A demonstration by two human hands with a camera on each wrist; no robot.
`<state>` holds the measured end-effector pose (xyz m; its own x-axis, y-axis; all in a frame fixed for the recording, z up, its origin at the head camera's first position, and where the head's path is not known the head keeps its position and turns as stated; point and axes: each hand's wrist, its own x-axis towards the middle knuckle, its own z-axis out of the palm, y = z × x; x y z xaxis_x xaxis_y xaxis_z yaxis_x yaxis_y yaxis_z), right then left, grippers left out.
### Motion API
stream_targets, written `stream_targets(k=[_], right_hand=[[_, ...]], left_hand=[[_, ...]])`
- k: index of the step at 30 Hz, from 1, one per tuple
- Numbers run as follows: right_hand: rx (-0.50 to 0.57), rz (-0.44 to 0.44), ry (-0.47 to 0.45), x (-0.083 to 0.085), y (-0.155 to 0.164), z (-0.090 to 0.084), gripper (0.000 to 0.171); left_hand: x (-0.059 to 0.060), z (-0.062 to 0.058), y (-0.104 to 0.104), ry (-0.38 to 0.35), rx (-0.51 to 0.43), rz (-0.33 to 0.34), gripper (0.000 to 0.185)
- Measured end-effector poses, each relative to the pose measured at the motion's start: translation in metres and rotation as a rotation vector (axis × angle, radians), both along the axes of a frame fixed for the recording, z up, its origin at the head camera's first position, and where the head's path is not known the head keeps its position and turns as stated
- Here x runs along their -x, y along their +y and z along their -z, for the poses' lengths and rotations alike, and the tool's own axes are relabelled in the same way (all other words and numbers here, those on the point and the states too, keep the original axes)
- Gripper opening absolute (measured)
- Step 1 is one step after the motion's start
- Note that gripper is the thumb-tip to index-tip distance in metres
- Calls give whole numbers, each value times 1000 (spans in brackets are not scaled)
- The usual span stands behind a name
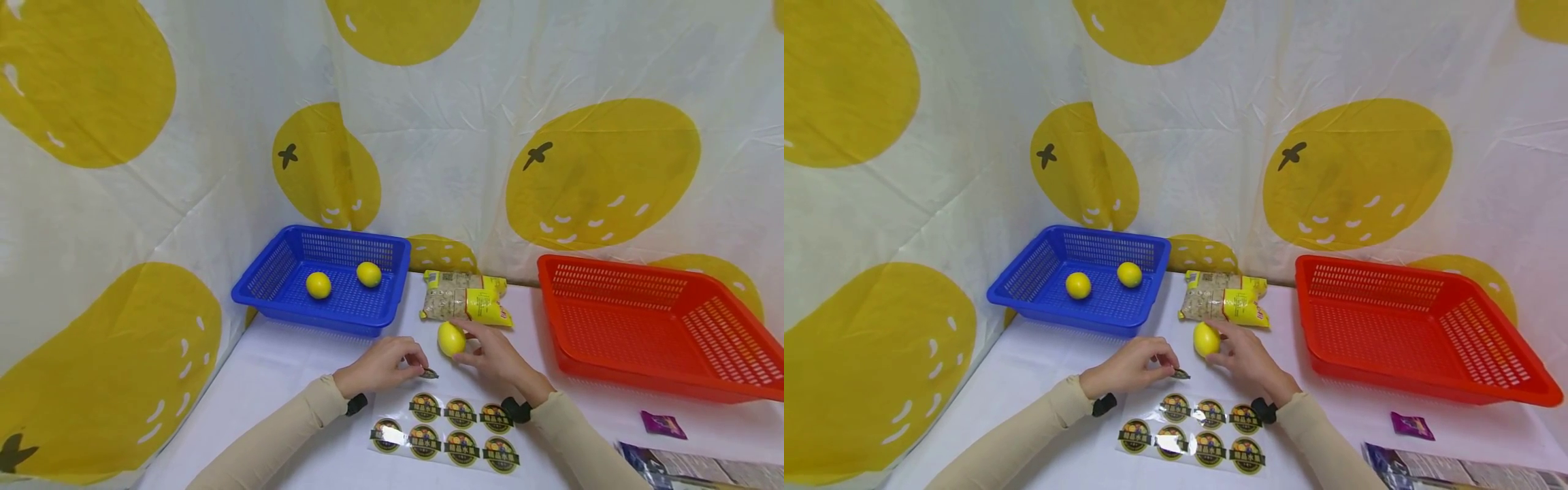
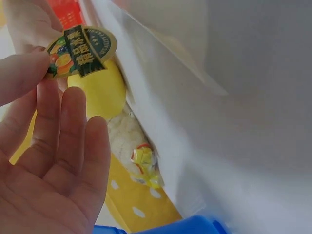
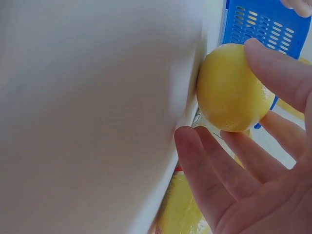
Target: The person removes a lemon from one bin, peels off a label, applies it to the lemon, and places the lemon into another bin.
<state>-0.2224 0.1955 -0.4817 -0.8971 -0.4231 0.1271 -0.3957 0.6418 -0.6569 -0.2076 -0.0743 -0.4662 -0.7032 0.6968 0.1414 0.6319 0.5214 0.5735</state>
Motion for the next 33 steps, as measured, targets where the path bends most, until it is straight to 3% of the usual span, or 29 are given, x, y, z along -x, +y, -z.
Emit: stream_targets(k=[8, 13, 21, 33], right_hand=[[0, 15, 5, -1, 2, 4, 72], [4, 17, 18, -5, 2, 5, 73], [12, 23, 23, -9, 1, 6, 70], [7, 24, 33, -13, 1, 3, 71]], left_hand=[[4, -3, 13, -185, -170, -65, 7], [10, -8, 23, -258, -230, -107, 8], [23, -13, 37, -297, -235, -181, 9], [39, -13, 48, -355, -235, -189, 10]])
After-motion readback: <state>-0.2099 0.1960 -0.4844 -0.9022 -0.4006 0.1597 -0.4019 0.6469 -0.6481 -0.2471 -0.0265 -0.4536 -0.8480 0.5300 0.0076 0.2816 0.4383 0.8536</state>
